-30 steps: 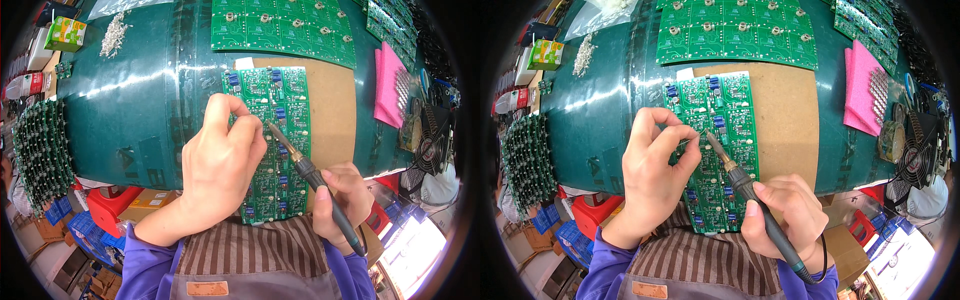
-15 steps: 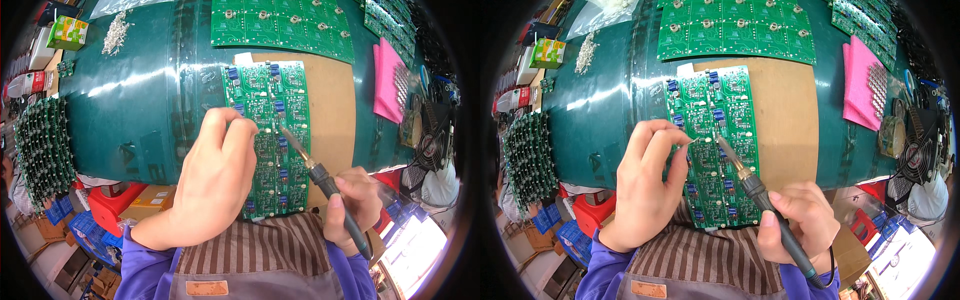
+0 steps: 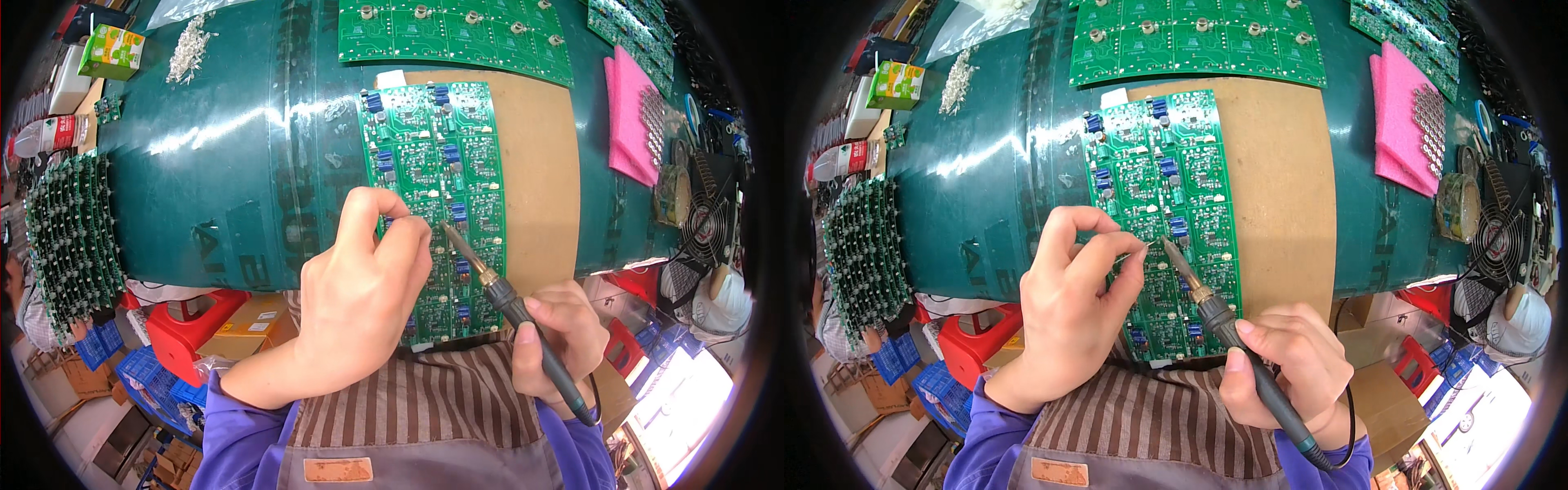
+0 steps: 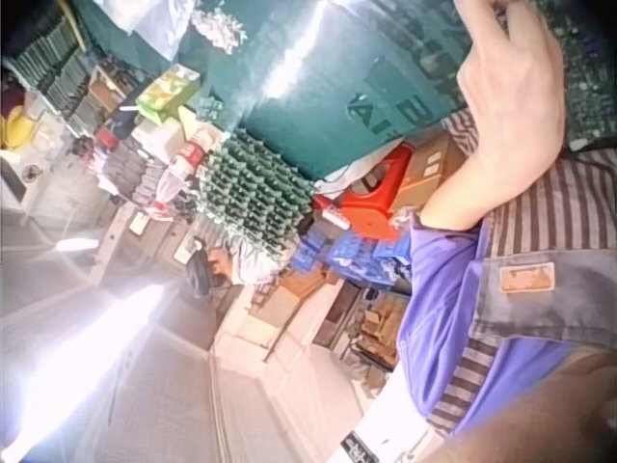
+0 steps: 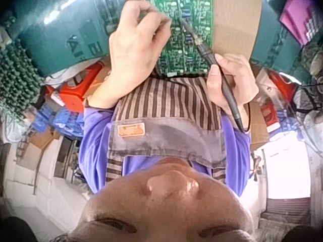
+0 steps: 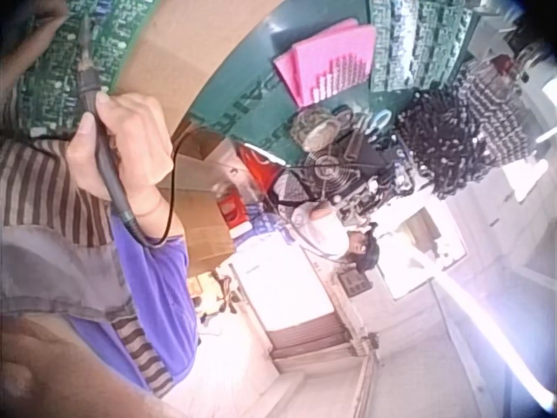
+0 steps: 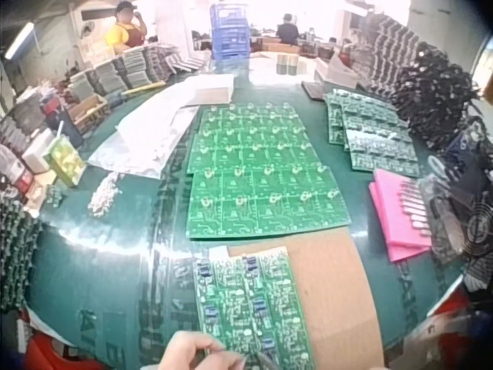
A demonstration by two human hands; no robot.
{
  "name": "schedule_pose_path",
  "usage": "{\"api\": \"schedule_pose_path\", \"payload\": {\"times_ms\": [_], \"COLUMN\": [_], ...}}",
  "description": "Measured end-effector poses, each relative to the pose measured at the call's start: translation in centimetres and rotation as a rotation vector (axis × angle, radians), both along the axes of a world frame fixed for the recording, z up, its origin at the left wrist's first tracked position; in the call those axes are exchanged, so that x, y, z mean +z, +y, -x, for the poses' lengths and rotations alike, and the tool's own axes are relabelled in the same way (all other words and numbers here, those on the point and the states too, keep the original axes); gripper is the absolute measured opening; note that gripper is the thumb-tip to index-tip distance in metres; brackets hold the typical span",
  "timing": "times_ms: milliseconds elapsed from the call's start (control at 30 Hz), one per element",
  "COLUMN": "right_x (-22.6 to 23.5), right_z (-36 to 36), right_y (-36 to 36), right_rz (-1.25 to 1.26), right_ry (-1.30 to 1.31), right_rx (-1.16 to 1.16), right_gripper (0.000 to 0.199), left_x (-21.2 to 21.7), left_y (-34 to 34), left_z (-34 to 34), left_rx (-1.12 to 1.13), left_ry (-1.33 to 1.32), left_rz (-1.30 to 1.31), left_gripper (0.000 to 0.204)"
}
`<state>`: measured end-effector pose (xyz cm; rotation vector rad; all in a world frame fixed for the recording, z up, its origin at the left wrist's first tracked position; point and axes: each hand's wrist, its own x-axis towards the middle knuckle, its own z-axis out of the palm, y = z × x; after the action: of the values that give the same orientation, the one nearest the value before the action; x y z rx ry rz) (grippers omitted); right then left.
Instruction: The person solders components onto a circuit board using a soldering iron, turns the board over, and places it onto a stack. They then reposition a piece of cardboard over another circuit board panel on the table.
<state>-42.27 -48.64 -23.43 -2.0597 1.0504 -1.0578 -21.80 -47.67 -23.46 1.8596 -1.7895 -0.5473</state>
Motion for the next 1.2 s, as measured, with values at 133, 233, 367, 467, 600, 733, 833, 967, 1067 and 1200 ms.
{"api": "schedule_pose_path", "payload": {"times_ms": [133,233,367,467,600,733,833,967,1067,1200], "right_x": [0.3,0.4,0.2,0.1,0.3,0.5,0.7,1.1,1.0,0.4], "right_z": [0.1,0.1,0.0,-0.3,-0.3,-0.3,0.2,2.1,5.0,10.4], "right_y": [0.1,0.2,0.2,0.2,0.4,0.3,0.3,0.7,1.5,1.3], "right_rz": [-0.007,-0.016,-0.019,-0.01,-0.02,-0.035,-0.048,0.005,-0.007,-0.013], "right_ry": [0.028,0.032,0.016,0.003,0.013,0.034,0.027,0.017,0.03,0.027], "right_rx": [0.008,0.01,0.0,0.005,0.009,0.02,0.014,-0.121,-0.336,-0.751], "right_gripper": [0.018,0.017,0.017,0.017,0.018,0.018,0.019,0.02,0.018,0.016], "left_x": [0.0,0.2,-0.3,-0.6,-0.8,-0.5,-0.2,-0.3,0.2,1.0], "left_y": [0.0,-0.1,-0.2,-0.1,0.0,0.2,0.1,-0.4,-0.5,0.2], "left_z": [-0.1,-0.2,0.0,0.0,-0.1,-0.2,-0.2,0.1,0.2,-0.1], "left_rx": [-0.023,-0.024,-0.009,-0.007,-0.03,-0.058,-0.068,-0.075,-0.082,0.018], "left_ry": [-0.011,-0.059,0.085,0.111,0.095,0.078,0.024,0.043,0.049,0.03], "left_rz": [0.008,-0.06,0.075,0.059,0.064,-0.027,-0.015,0.069,0.091,0.049], "left_gripper": [0.016,0.016,0.017,0.018,0.018,0.014,0.014,0.014,0.016,0.013]}}
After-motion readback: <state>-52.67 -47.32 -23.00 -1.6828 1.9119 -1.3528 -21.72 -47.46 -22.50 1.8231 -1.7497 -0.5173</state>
